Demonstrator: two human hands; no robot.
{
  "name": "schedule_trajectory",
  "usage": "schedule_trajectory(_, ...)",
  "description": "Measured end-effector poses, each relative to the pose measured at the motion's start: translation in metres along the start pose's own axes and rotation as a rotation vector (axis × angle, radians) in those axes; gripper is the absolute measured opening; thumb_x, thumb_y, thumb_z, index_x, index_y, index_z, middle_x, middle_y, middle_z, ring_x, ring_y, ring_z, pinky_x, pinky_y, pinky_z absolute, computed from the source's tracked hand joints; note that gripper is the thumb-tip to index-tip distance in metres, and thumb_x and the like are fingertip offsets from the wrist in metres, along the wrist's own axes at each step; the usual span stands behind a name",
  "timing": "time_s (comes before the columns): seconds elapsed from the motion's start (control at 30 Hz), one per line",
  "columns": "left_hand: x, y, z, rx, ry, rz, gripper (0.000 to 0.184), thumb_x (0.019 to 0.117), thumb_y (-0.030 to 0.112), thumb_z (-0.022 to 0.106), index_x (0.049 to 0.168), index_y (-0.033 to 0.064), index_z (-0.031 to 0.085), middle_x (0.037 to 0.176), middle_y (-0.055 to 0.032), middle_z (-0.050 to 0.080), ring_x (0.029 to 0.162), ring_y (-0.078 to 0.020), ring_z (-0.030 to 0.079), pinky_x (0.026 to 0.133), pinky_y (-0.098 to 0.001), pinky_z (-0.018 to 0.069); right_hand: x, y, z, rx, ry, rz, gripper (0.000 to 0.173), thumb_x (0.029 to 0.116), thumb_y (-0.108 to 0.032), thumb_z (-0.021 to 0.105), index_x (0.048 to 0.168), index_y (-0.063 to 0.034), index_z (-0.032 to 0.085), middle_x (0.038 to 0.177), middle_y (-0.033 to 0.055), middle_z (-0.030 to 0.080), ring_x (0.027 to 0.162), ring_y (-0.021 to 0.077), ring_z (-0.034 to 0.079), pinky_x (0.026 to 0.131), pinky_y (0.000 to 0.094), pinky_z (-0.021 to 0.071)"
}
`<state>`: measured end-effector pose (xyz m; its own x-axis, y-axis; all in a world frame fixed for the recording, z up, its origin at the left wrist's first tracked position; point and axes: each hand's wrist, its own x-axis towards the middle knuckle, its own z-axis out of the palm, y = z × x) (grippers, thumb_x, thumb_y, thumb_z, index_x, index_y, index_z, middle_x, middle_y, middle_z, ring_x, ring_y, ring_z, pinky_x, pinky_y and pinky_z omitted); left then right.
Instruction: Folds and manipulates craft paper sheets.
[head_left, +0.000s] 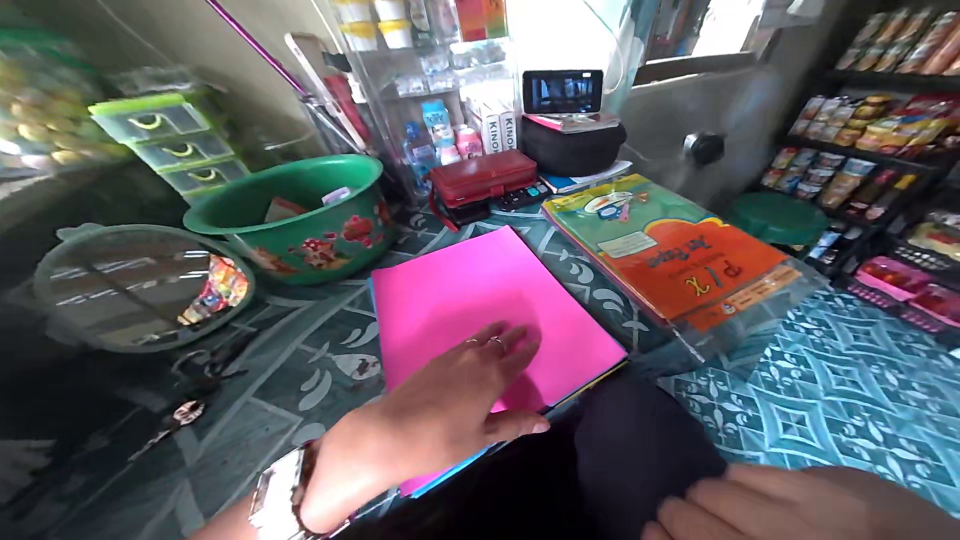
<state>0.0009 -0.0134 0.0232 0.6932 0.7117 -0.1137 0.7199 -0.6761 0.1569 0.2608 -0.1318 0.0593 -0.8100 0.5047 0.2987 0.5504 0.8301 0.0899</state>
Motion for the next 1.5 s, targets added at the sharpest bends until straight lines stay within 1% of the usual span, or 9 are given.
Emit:
schedule_trajectory(0.23, -0.008, -0.008, 0.014, -0.171, 0.305, 0.136, 0.058, 0.1014, 0.044, 0.052, 0.147, 0.0083, 0.056, 0.145, -0.0138, 0.059, 0.136, -0.0297, 0.055, 0.109, -0.0502, 0.0462, 0.052, 0.035, -0.004, -0.065, -0.082, -0.199, 0.041, 0.1039, -0.031, 0.05, 0.078, -0.0044, 0.066, 0.063, 0.0071, 0.056, 0.052, 0.0235, 0.058, 0.042, 0.036, 0.0401)
schedule_trajectory(0.37, -0.005, -0.009, 0.021, -0.156, 0.51, 0.257, 0.056, 0.0959, 0.012, 0.048, 0.151, 0.0138, 0.05, 0.107, -0.005, 0.072, 0.093, -0.0123, 0.068, 0.086, -0.0295, 0.0553, 0.074, 0.058, 0.001, -0.071, -0.133, -0.312, 0.04, 0.0983, -0.042, 0.056, 0.072, -0.0136, 0.064, 0.053, -0.0013, 0.046, 0.041, 0.0138, 0.049, 0.035, 0.0303, 0.0322)
schedule_trajectory(0.47, -0.004, -0.005, 0.023, -0.148, 0.595, 0.298, 0.047, 0.0892, 0.004, 0.051, 0.132, 0.0092, 0.068, 0.102, -0.0035, 0.077, 0.102, -0.0095, 0.072, 0.099, -0.0259, 0.0521, 0.086, 0.059, 0.002, -0.02, -0.193, -0.29, 0.036, 0.1009, -0.037, 0.058, 0.077, -0.01, 0.065, 0.059, 0.0015, 0.049, 0.047, 0.0169, 0.052, 0.04, 0.032, 0.0351)
schedule_trajectory(0.57, -0.002, -0.005, 0.03, -0.134, 0.643, 0.29, 0.037, 0.0869, 0.005, 0.051, 0.114, 0.0096, 0.076, 0.084, -0.0023, 0.074, 0.076, -0.0059, 0.068, 0.073, -0.0182, 0.0543, 0.082, 0.058, 0.021, 0.059, -0.073, -0.34, 0.029, 0.1005, -0.029, 0.059, 0.085, -0.0063, 0.069, 0.069, 0.0058, 0.06, 0.056, 0.0203, 0.06, 0.045, 0.0339, 0.0443)
schedule_trajectory(0.73, -0.002, -0.008, 0.034, -0.228, 0.617, 0.165, 0.033, 0.0942, 0.013, 0.055, 0.115, 0.0188, 0.079, 0.11, 0.0038, 0.078, 0.103, 0.0003, 0.071, 0.087, -0.0165, 0.0564, 0.057, 0.042, 0.067, 0.343, 0.157, -0.353, 0.026, 0.1041, -0.025, 0.056, 0.091, -0.0084, 0.073, 0.072, 0.0039, 0.067, 0.061, 0.0175, 0.065, 0.052, 0.0317, 0.0506)
schedule_trajectory(0.87, -0.001, -0.008, 0.033, -0.38, 0.637, 0.076, 0.027, 0.0975, 0.024, 0.063, 0.12, 0.0173, 0.077, 0.111, 0.0072, 0.077, 0.097, 0.0048, 0.07, 0.085, -0.0134, 0.057, 0.044, 0.022, 0.111, 0.563, 0.416, -0.253, 0.022, 0.1028, -0.019, 0.06, 0.096, -0.0057, 0.076, 0.073, 0.0065, 0.071, 0.065, 0.0165, 0.068, 0.059, 0.0289, 0.0534)
schedule_trajectory(1.03, -0.001, -0.01, 0.028, -0.481, 0.585, 0.038, 0.035, 0.0924, 0.029, 0.072, 0.124, 0.0132, 0.071, 0.098, 0.0092, 0.076, 0.087, 0.0032, 0.071, 0.078, -0.0151, 0.0597, 0.035, 0.025, 0.129, 0.556, 0.799, 0.023, 0.02, 0.1033, -0.019, 0.061, 0.101, -0.0051, 0.075, 0.092, 0.0046, 0.077, 0.09, 0.009, 0.073, 0.084, 0.0233, 0.0594)
schedule_trajectory(1.23, -0.004, -0.007, 0.027, -0.341, 0.577, 0.055, 0.043, 0.1011, 0.047, 0.058, 0.124, 0.0148, 0.075, 0.109, 0.0045, 0.076, 0.098, 0.0041, 0.069, 0.085, -0.0161, 0.0565, 0.018, 0.042, 0.138, 0.485, 0.907, 0.315, 0.022, 0.1041, -0.016, 0.057, 0.105, -0.0018, 0.075, 0.099, 0.0051, 0.077, 0.097, 0.0089, 0.072, 0.088, 0.0249, 0.06)
schedule_trajectory(1.5, -0.003, -0.008, 0.031, -0.237, 0.592, 0.155, 0.037, 0.0956, 0.011, 0.05, 0.121, 0.0172, 0.076, 0.107, 0.0023, 0.077, 0.093, 0.0041, 0.069, 0.084, -0.0133, 0.0545, 0.006, 0.055, 0.146, 0.303, 0.855, 0.617, 0.025, 0.1004, -0.016, 0.057, 0.114, -0.0075, 0.076, 0.116, 0.0036, 0.075, 0.114, 0.0132, 0.065, 0.099, 0.0314, 0.0518)
